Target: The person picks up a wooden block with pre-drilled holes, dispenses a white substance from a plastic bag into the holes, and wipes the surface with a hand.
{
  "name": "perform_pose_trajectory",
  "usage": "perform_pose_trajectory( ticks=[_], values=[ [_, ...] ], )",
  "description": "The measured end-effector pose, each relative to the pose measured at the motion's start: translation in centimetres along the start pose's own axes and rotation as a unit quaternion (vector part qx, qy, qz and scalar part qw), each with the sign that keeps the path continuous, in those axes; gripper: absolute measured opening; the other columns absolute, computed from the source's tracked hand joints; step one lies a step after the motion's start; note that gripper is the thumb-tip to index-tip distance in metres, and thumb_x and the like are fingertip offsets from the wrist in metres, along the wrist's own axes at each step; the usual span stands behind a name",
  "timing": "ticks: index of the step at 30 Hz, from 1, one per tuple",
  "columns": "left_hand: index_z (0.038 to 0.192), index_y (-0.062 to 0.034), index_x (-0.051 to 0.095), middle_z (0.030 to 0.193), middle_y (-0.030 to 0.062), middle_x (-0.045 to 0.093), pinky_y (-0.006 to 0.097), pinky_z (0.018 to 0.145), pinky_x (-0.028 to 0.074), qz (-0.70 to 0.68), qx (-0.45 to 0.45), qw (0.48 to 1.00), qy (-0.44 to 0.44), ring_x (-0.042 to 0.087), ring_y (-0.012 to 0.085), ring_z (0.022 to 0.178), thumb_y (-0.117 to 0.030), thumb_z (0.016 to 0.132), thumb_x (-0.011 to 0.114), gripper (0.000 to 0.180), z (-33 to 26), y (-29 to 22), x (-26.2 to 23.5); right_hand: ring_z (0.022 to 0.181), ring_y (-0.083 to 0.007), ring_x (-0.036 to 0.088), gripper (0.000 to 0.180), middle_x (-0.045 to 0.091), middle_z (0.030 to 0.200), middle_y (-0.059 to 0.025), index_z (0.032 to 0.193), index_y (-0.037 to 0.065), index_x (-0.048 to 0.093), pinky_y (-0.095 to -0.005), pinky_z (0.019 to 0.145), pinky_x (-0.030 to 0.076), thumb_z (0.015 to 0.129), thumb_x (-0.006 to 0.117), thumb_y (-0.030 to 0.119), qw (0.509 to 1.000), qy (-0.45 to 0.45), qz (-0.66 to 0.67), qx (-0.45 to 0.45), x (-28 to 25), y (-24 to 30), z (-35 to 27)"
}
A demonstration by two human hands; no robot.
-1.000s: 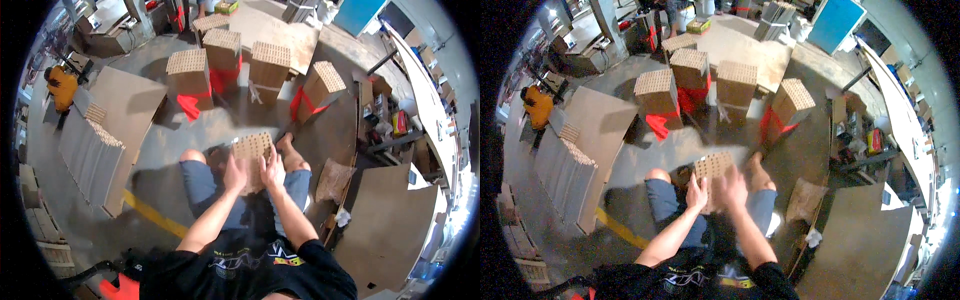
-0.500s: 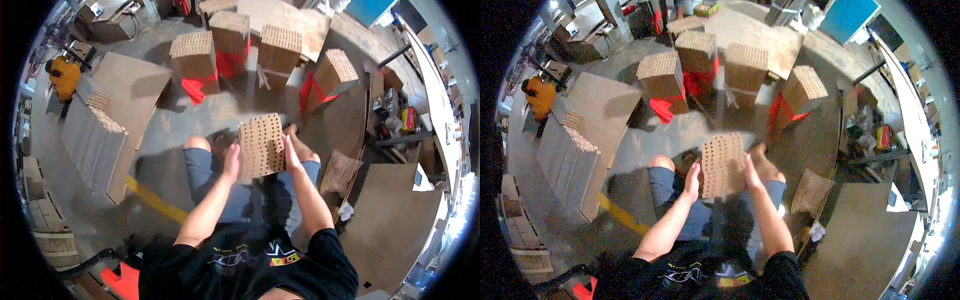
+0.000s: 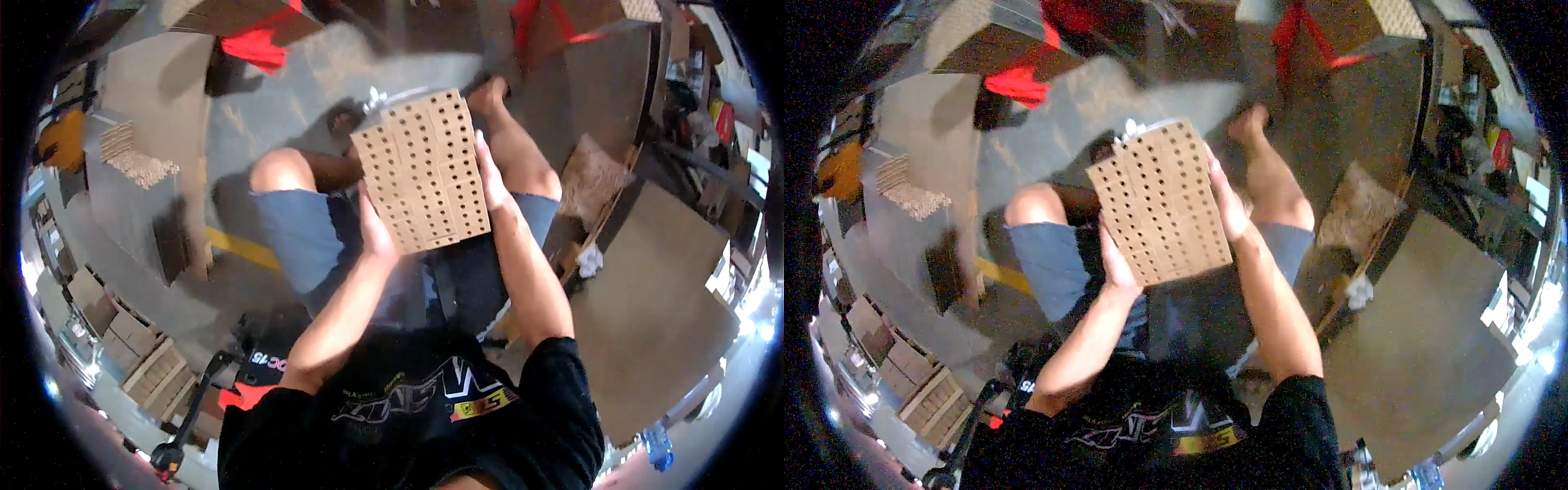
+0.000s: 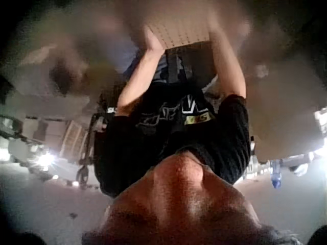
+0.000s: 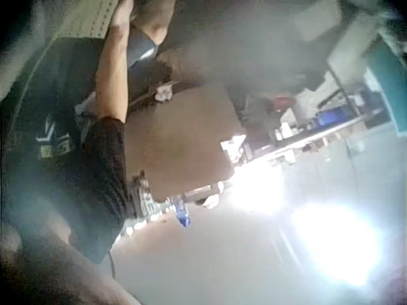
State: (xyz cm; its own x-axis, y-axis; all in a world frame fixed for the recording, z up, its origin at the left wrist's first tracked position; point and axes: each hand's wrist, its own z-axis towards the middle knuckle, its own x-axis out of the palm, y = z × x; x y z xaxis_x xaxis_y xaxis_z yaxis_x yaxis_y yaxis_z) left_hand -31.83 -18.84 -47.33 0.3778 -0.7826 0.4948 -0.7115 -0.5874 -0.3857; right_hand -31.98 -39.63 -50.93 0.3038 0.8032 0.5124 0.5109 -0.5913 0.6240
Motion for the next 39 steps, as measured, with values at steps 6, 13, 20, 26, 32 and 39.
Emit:
perform_pose_trajectory(
  ticks=[6, 13, 20, 26, 32, 39],
  values=[
    [0.146, -0.0115, 0.041, 0.147, 0.0061, 0.046, 0.040, 0.110, 0.036, 0.094, -0.013, 0.993, -0.067, 0.045, 0.0234, 0.133, -0.066, 0.099, 0.028, 0.073, -0.9, -1.1, -0.3, 0.149, -0.0279, 0.014, 0.080, 0.016, 0.162, -0.0148, 0.157, 0.007, 0.013, -0.0396, 0.121, 0.010, 0.099, 0.041, 0.055, 0.999, -0.006, 0.013, -0.035, 1.8, 1.4, -0.1],
    [0.146, -0.0059, 0.039, 0.144, 0.0094, 0.049, 0.042, 0.111, 0.035, 0.056, 0.069, 0.996, -0.018, 0.047, 0.0274, 0.130, -0.057, 0.099, 0.041, 0.070, 1.2, -4.8, 2.1, 0.148, -0.0270, 0.022, 0.087, 0.026, 0.160, -0.0133, 0.155, 0.008, 0.025, -0.0408, 0.118, 0.017, 0.095, 0.030, 0.070, 0.998, -0.018, -0.037, -0.055, 2.3, 7.6, 0.7],
    [0.152, -0.0060, 0.032, 0.154, 0.0088, 0.037, 0.038, 0.117, 0.026, 0.124, 0.101, 0.986, 0.049, 0.035, 0.0224, 0.140, -0.055, 0.103, 0.033, 0.070, 4.9, -7.9, 5.5, 0.149, -0.0267, 0.018, 0.078, 0.023, 0.161, -0.0143, 0.156, 0.009, 0.024, -0.0366, 0.121, 0.015, 0.101, 0.022, 0.064, 0.985, -0.017, -0.167, -0.044, 4.1, 8.4, 5.3],
    [0.151, -0.0121, 0.038, 0.152, 0.0106, 0.038, 0.036, 0.117, 0.023, 0.275, 0.169, 0.947, -0.001, 0.037, 0.0219, 0.138, -0.056, 0.104, 0.018, 0.067, 4.2, -7.9, 7.1, 0.148, -0.0271, 0.023, 0.073, 0.027, 0.158, -0.0188, 0.153, 0.005, 0.031, -0.0370, 0.120, 0.019, 0.103, 0.030, 0.058, 0.967, -0.062, -0.221, -0.109, 6.5, 8.9, 4.0],
    [0.157, -0.0139, 0.022, 0.162, 0.0109, 0.017, 0.038, 0.121, 0.012, 0.262, 0.167, 0.950, 0.002, 0.018, 0.0231, 0.148, -0.065, 0.101, 0.022, 0.076, 3.7, -7.9, 5.3, 0.147, -0.0410, 0.021, 0.068, 0.036, 0.154, -0.0209, 0.149, 0.009, 0.038, -0.0549, 0.119, 0.013, 0.099, 0.043, 0.053, 0.775, -0.166, -0.586, -0.167, 7.1, 10.2, 3.4],
    [0.156, 0.0000, 0.013, 0.159, 0.0208, 0.022, 0.036, 0.120, 0.016, 0.292, 0.167, 0.939, 0.073, 0.024, 0.0273, 0.146, -0.044, 0.101, 0.050, 0.079, -0.4, -6.0, -0.7, 0.147, -0.0426, 0.016, 0.061, 0.032, 0.156, -0.0152, 0.144, 0.020, 0.047, -0.0681, 0.114, 0.006, 0.093, 0.054, 0.053, 0.565, -0.255, -0.647, -0.444, 17.9, 14.7, 2.3]
  ],
)
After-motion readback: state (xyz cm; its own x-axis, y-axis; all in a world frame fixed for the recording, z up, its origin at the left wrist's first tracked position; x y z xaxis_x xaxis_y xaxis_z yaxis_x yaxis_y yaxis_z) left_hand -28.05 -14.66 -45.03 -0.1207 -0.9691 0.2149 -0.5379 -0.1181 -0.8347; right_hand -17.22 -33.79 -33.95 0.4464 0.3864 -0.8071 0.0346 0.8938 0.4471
